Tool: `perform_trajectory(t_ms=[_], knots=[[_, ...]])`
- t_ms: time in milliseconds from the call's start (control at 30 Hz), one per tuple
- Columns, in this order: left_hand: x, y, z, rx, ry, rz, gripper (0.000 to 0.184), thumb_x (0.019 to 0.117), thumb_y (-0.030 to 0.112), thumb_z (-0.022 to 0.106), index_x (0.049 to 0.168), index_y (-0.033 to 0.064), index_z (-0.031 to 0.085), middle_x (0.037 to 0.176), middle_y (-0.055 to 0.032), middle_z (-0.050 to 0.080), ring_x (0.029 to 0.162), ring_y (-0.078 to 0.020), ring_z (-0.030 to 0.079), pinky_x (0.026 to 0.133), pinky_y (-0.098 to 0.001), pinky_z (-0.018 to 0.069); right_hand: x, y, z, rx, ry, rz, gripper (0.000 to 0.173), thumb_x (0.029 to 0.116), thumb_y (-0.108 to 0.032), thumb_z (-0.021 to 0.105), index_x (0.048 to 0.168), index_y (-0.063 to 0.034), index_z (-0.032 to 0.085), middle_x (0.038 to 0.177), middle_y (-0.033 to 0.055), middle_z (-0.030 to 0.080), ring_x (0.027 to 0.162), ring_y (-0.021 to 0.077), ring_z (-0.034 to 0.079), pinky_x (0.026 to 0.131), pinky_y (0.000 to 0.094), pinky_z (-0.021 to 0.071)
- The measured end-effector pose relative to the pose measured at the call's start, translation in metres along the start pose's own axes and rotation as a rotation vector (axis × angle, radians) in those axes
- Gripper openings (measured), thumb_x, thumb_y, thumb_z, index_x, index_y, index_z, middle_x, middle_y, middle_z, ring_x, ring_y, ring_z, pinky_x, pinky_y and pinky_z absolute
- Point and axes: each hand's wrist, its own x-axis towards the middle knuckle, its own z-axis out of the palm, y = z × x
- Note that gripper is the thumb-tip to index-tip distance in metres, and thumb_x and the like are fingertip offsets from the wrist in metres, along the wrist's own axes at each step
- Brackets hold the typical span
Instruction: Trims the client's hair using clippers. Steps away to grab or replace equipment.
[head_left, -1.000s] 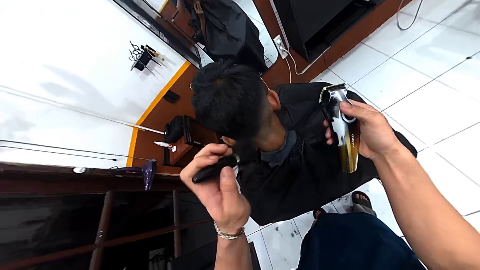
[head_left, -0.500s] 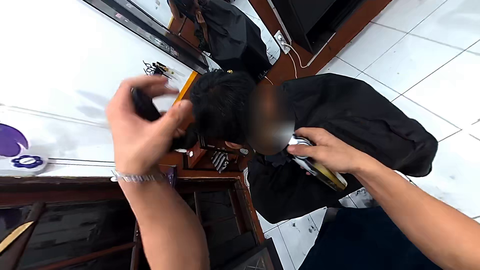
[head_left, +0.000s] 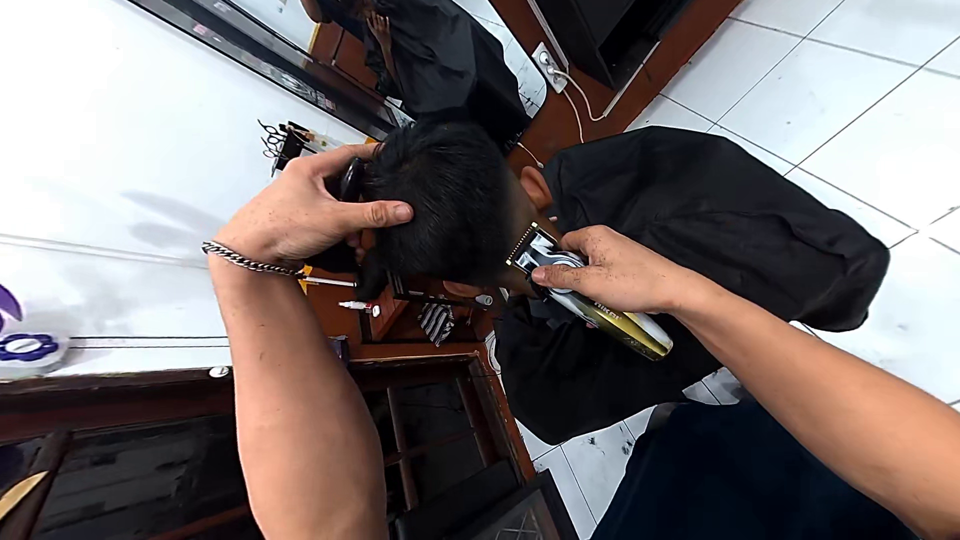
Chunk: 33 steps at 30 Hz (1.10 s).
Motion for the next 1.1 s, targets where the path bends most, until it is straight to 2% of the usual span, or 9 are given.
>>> perform_trajectory(t_ms=[167, 300, 367, 567, 700, 800, 933, 1000, 1100], knots=[[0.004, -0.004, -0.002, 0.008, -0.015, 0.043, 0.064, 0.0823, 0.026, 0.080, 0.141, 0.0186, 0.055, 0.083, 0.0033, 0.065, 0.050, -0.0005, 0.055, 0.043, -0.0172, 0.0477, -0.001, -0.003, -0.007, 0.027, -0.010, 0.037, 0.038, 0.1035, -0.040, 0.061, 0.096, -0.0028, 0.064, 0.072, 0.0071, 0.064, 0.057, 0.0132, 0.065, 0.055, 0.0306, 0.0585], [0.006, -0.005, -0.004, 0.005, -0.024, 0.048, 0.068, 0.0787, 0.035, 0.081, 0.140, 0.0222, 0.056, 0.084, 0.0062, 0.065, 0.052, 0.0003, 0.056, 0.045, -0.0167, 0.0479, 0.002, -0.003, -0.007, -0.096, 0.006, -0.048, 0.036, 0.1023, -0.042, 0.062, 0.099, -0.0061, 0.064, 0.075, 0.0037, 0.060, 0.064, 0.0119, 0.059, 0.059, 0.0324, 0.0487], [0.007, -0.006, -0.003, 0.005, -0.024, 0.052, 0.067, 0.0782, 0.037, 0.081, 0.139, 0.0228, 0.056, 0.083, 0.0068, 0.065, 0.052, 0.0007, 0.056, 0.045, -0.0168, 0.0480, 0.001, 0.000, -0.010, -0.112, -0.007, -0.028, 0.037, 0.1026, -0.042, 0.061, 0.100, -0.0059, 0.064, 0.075, 0.0040, 0.060, 0.063, 0.0117, 0.061, 0.058, 0.0313, 0.0513], [0.004, -0.003, -0.003, -0.011, -0.027, 0.024, 0.063, 0.0804, 0.029, 0.080, 0.139, 0.0213, 0.056, 0.082, 0.0052, 0.064, 0.051, -0.0004, 0.055, 0.043, -0.0172, 0.0474, 0.000, -0.003, -0.004, -0.190, 0.033, -0.129, 0.039, 0.0999, -0.044, 0.064, 0.109, -0.0061, 0.066, 0.087, 0.0041, 0.064, 0.077, 0.0135, 0.063, 0.069, 0.0368, 0.0517], [0.004, -0.005, -0.002, -0.010, -0.027, 0.032, 0.063, 0.0808, 0.032, 0.079, 0.139, 0.0222, 0.056, 0.082, 0.0059, 0.065, 0.051, -0.0004, 0.056, 0.043, -0.0179, 0.0481, -0.003, -0.002, -0.002, -0.209, 0.058, -0.078, 0.039, 0.1004, -0.048, 0.062, 0.095, -0.0088, 0.063, 0.071, 0.0003, 0.056, 0.063, 0.0107, 0.057, 0.057, 0.0325, 0.0455], [0.004, -0.003, -0.001, -0.006, -0.031, 0.031, 0.060, 0.0831, 0.028, 0.078, 0.138, 0.0206, 0.056, 0.081, 0.0049, 0.064, 0.050, -0.0009, 0.055, 0.043, -0.0180, 0.0483, -0.004, -0.008, 0.001, -0.212, 0.066, -0.100, 0.040, 0.1002, -0.046, 0.063, 0.108, -0.0070, 0.063, 0.081, 0.0022, 0.060, 0.072, 0.0124, 0.060, 0.066, 0.0346, 0.0491], [0.003, -0.001, -0.001, -0.029, -0.027, 0.017, 0.057, 0.0859, 0.023, 0.077, 0.138, 0.0183, 0.056, 0.077, 0.0042, 0.063, 0.048, -0.0010, 0.054, 0.041, -0.0175, 0.0470, -0.005, -0.007, 0.005, -0.220, 0.112, -0.088, 0.040, 0.1001, -0.046, 0.063, 0.109, -0.0069, 0.062, 0.084, 0.0038, 0.061, 0.075, 0.0149, 0.061, 0.066, 0.0377, 0.0495], [0.005, -0.003, -0.002, -0.017, -0.034, 0.022, 0.057, 0.0863, 0.023, 0.077, 0.139, 0.0182, 0.055, 0.079, 0.0045, 0.063, 0.049, -0.0004, 0.054, 0.043, -0.0169, 0.0471, -0.010, -0.009, 0.023, -0.188, 0.151, -0.160, 0.043, 0.1000, -0.043, 0.064, 0.122, -0.0056, 0.060, 0.087, 0.0061, 0.065, 0.079, 0.0175, 0.066, 0.070, 0.0417, 0.0556], [0.007, -0.002, -0.004, -0.010, -0.036, 0.035, 0.054, 0.0869, 0.022, 0.076, 0.137, 0.0185, 0.057, 0.077, 0.0041, 0.062, 0.049, -0.0008, 0.053, 0.042, -0.0174, 0.0475, -0.018, -0.005, 0.044, -0.243, 0.041, -0.141, 0.037, 0.0991, -0.042, 0.067, 0.110, -0.0079, 0.061, 0.076, 0.0016, 0.062, 0.069, 0.0123, 0.063, 0.061, 0.0345, 0.0525]])
